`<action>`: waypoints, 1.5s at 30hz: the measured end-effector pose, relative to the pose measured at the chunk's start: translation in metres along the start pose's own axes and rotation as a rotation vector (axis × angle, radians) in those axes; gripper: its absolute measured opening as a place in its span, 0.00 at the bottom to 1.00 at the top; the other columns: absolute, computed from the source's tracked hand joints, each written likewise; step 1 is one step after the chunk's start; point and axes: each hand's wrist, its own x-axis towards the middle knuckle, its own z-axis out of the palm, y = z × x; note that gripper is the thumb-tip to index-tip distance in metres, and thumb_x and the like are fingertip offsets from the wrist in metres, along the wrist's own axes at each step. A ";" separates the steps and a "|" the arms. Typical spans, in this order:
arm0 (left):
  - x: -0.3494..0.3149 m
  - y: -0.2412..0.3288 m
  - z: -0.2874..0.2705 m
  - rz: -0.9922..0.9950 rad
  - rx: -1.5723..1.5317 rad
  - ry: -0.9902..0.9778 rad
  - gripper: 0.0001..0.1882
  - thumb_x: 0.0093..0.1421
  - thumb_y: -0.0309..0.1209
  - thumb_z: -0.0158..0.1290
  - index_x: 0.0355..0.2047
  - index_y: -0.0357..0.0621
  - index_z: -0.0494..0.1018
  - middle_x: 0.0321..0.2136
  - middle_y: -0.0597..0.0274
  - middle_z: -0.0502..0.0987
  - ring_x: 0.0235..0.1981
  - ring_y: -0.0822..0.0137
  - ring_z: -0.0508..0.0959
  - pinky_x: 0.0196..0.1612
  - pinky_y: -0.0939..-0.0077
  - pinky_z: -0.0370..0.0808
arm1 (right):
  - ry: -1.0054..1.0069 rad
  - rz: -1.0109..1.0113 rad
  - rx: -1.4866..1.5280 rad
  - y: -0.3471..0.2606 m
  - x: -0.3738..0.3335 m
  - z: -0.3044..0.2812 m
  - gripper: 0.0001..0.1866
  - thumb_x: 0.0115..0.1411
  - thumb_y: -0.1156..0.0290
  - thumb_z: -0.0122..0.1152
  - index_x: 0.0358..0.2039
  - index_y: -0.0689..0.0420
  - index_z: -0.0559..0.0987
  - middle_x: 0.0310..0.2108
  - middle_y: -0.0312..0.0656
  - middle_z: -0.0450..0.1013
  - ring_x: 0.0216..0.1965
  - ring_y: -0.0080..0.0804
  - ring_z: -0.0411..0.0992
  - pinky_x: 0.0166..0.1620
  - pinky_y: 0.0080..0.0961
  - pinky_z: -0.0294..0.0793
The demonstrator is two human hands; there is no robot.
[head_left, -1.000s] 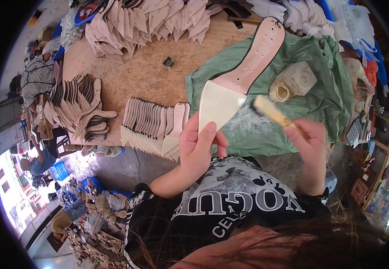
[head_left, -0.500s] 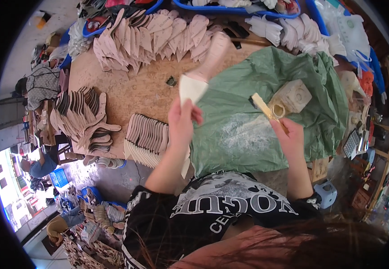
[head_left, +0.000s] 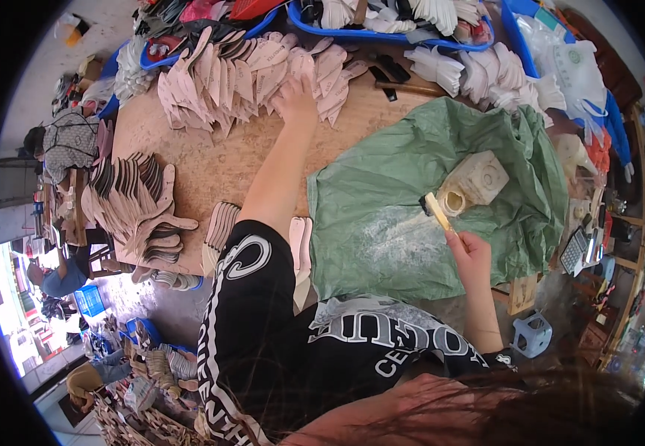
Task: The recorder is using a brush to apply glue from a small container to individual shoe insoles or components on a workbench.
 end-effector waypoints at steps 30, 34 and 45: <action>-0.400 -0.112 -0.018 -0.083 0.004 -0.814 0.44 0.44 0.57 0.61 0.53 0.38 0.64 0.50 0.56 0.69 0.50 0.53 0.72 0.47 0.57 0.73 | -0.007 0.192 -0.960 0.081 0.080 -0.015 0.25 0.57 0.47 0.53 0.36 0.60 0.79 0.40 0.50 0.76 0.42 0.48 0.74 0.43 0.41 0.74; -0.386 -0.133 -0.024 0.169 -0.190 -0.674 0.30 0.46 0.53 0.61 0.33 0.35 0.75 0.36 0.47 0.76 0.41 0.50 0.76 0.41 0.60 0.73 | 0.016 0.185 -0.975 0.095 0.095 -0.001 0.24 0.57 0.49 0.54 0.38 0.60 0.79 0.40 0.50 0.76 0.44 0.46 0.74 0.42 0.40 0.74; -0.381 -0.143 -0.082 -0.362 -1.275 -0.479 0.14 0.65 0.37 0.46 0.35 0.37 0.72 0.19 0.62 0.74 0.16 0.76 0.69 0.20 0.82 0.64 | -0.019 0.285 -0.956 0.099 0.087 0.001 0.24 0.57 0.50 0.52 0.43 0.56 0.78 0.45 0.47 0.75 0.45 0.46 0.74 0.44 0.40 0.74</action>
